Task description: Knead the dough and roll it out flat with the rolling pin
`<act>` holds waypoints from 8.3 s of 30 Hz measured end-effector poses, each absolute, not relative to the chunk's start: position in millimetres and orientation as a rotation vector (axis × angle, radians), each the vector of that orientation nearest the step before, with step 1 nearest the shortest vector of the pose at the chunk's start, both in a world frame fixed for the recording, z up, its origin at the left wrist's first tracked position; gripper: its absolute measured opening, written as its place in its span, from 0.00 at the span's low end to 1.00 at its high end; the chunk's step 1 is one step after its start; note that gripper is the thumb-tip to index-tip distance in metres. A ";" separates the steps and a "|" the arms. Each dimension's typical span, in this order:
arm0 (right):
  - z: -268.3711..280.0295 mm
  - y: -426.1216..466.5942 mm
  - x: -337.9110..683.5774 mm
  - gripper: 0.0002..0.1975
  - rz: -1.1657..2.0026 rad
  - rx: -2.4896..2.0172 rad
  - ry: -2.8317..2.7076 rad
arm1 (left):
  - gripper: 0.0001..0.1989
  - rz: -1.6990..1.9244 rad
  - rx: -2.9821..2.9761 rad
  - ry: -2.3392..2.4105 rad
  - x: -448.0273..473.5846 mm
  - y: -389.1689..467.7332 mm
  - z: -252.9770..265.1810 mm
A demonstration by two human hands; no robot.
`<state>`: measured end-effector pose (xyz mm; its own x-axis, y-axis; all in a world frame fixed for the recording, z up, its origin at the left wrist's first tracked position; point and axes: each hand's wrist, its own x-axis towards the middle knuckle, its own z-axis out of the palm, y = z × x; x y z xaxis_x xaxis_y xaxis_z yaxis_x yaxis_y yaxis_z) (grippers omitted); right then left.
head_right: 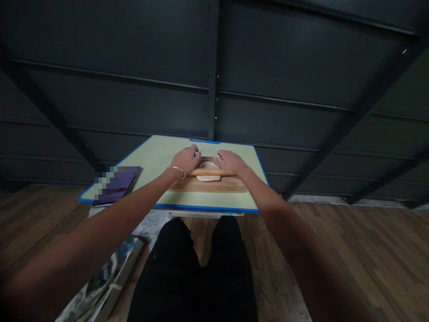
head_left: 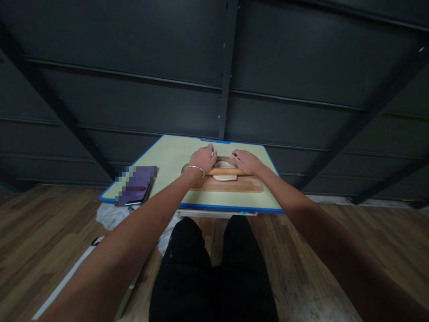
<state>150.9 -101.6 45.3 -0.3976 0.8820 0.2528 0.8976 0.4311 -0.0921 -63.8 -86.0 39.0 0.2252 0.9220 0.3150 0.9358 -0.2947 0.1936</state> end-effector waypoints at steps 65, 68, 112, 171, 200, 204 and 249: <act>-2.1 -203.8 149.1 0.28 -0.150 -1.764 -2.250 | 0.26 -0.523 -2.276 -1.753 -61.7 -176.8 4.5; -0.9 -199.8 149.7 0.27 -0.131 -1.732 -2.261 | 0.26 -0.500 -2.281 -1.759 -61.4 -174.5 7.1; 15.0 -130.5 156.1 0.29 -0.110 -1.679 -2.480 | 0.25 -0.402 -2.367 -2.048 -59.5 -118.4 28.8; 30.2 -10.9 141.2 0.27 -0.055 -1.723 -2.303 | 0.18 -0.476 -2.368 -1.995 -57.5 -7.0 39.4; 10.8 34.4 139.8 0.18 0.190 -1.536 -2.296 | 0.18 -0.422 -2.425 -1.956 -57.8 33.3 34.0; 9.4 42.2 138.1 0.18 0.188 -1.542 -2.305 | 0.18 -0.456 -2.430 -1.992 -58.8 38.5 33.0; 6.7 18.0 141.3 0.17 0.162 -1.387 -2.201 | 0.22 -0.510 -2.469 -1.481 -51.5 2.2 49.5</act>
